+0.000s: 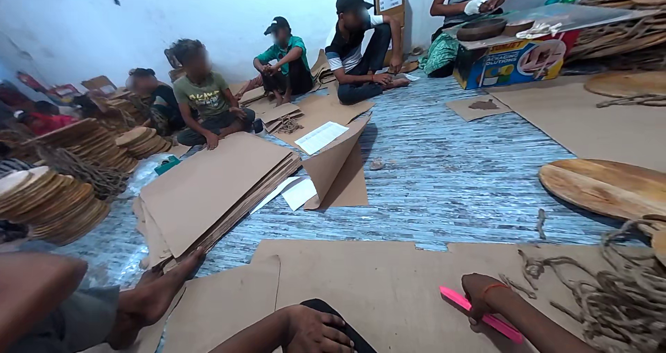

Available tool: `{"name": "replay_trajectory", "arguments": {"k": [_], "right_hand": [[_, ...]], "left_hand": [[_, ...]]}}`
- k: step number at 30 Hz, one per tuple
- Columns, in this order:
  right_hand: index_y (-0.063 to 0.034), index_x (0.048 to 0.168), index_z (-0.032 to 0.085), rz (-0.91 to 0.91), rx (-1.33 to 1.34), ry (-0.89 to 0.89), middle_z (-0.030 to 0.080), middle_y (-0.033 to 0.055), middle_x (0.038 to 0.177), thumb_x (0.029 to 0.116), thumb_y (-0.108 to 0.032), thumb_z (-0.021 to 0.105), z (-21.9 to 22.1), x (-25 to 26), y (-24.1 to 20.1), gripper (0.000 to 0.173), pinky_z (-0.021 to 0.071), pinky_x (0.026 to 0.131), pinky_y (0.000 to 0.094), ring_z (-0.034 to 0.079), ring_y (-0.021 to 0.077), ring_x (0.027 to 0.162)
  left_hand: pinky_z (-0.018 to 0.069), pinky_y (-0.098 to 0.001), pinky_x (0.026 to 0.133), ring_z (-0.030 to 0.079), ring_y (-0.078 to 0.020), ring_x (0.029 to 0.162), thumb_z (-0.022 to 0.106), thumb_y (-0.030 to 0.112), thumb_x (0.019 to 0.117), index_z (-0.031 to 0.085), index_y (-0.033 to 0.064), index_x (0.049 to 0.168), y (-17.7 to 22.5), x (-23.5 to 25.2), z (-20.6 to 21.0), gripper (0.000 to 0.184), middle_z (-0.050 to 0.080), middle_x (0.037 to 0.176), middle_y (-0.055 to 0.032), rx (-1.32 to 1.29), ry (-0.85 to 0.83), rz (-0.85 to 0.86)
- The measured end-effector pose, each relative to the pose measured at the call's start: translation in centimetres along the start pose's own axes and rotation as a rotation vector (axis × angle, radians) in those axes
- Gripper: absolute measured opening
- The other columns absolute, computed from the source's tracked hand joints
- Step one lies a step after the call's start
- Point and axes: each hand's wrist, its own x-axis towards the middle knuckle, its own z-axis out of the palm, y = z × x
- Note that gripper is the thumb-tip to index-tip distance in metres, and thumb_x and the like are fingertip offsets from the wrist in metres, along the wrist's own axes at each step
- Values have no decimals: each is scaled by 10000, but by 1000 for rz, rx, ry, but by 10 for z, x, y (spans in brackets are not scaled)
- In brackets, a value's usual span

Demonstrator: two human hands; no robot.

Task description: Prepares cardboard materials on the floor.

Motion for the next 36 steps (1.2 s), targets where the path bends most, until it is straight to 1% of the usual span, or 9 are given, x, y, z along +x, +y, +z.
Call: {"name": "replay_trajectory", "arguments": {"k": [8, 10, 12, 18, 20, 23, 29, 32, 36], "right_hand": [[55, 1067, 698, -27, 59, 7, 694, 263, 1101, 881, -501, 784, 1, 4, 1, 592, 526, 898, 584, 683, 396, 1042], [49, 1077, 708, -38, 46, 17, 698, 269, 1134, 881, -468, 793, 0, 5, 1, 560, 517, 937, 610, 673, 415, 1102], [53, 1073, 699, -31, 58, 6, 695, 264, 1118, 890, -510, 773, 2, 7, 2, 596, 519, 918, 592, 678, 400, 1071], [56, 1086, 694, -13, 81, 7, 693, 265, 1107, 886, -489, 786, 2, 5, 2, 587, 523, 903, 586, 679, 402, 1050], [54, 1092, 699, -7, 76, 12, 694, 272, 1135, 883, -466, 790, 0, 4, 2, 567, 518, 932, 610, 674, 415, 1094], [69, 1086, 686, 5, 116, -4, 694, 266, 1095, 946, -527, 701, 2, 6, 3, 613, 523, 901, 582, 686, 394, 1024], [62, 1179, 642, -20, 204, 32, 685, 279, 1138, 997, -523, 630, 3, 10, 4, 613, 535, 906, 590, 694, 409, 1046], [56, 1202, 630, -26, 192, 25, 683, 277, 1145, 990, -468, 668, 3, 8, 4, 566, 536, 907, 583, 691, 409, 1050], [53, 1143, 657, -20, 158, -12, 698, 243, 1062, 900, -426, 795, 2, 7, 3, 554, 550, 858, 540, 700, 364, 960]], "left_hand": [[167, -504, 1249, 329, -339, 1510, 704, 781, 643, 489, 140, 1521, 0, 0, 1, 1108, 410, 1587, -212, -6, 15, 11], [167, -502, 1250, 331, -336, 1510, 715, 775, 637, 496, 143, 1516, 0, 0, 1, 1105, 414, 1585, -210, -3, 22, 9], [162, -496, 1252, 341, -330, 1505, 726, 763, 634, 505, 147, 1510, 0, 0, 2, 1093, 424, 1580, -206, 2, 35, 11], [160, -515, 1251, 320, -336, 1516, 768, 691, 648, 470, 124, 1531, 2, 0, -3, 1091, 392, 1598, -213, -10, -20, -11], [165, -511, 1250, 328, -335, 1512, 753, 712, 646, 473, 127, 1530, 0, 0, -2, 1097, 400, 1593, -213, 4, -8, -5], [159, -511, 1251, 328, -333, 1512, 745, 728, 635, 475, 127, 1528, 1, 0, -1, 1109, 404, 1591, -209, 8, -7, -7], [168, -507, 1250, 341, -329, 1507, 749, 729, 632, 483, 134, 1523, -1, 0, 2, 1103, 417, 1584, -206, 1, 16, -1], [169, -508, 1249, 335, -330, 1509, 744, 741, 625, 488, 133, 1519, 0, -1, 2, 1112, 412, 1588, -206, 1, 14, 0], [167, -512, 1249, 332, -334, 1511, 758, 725, 622, 475, 131, 1527, 0, -1, 0, 1119, 409, 1589, -207, 6, -6, -3]]}}
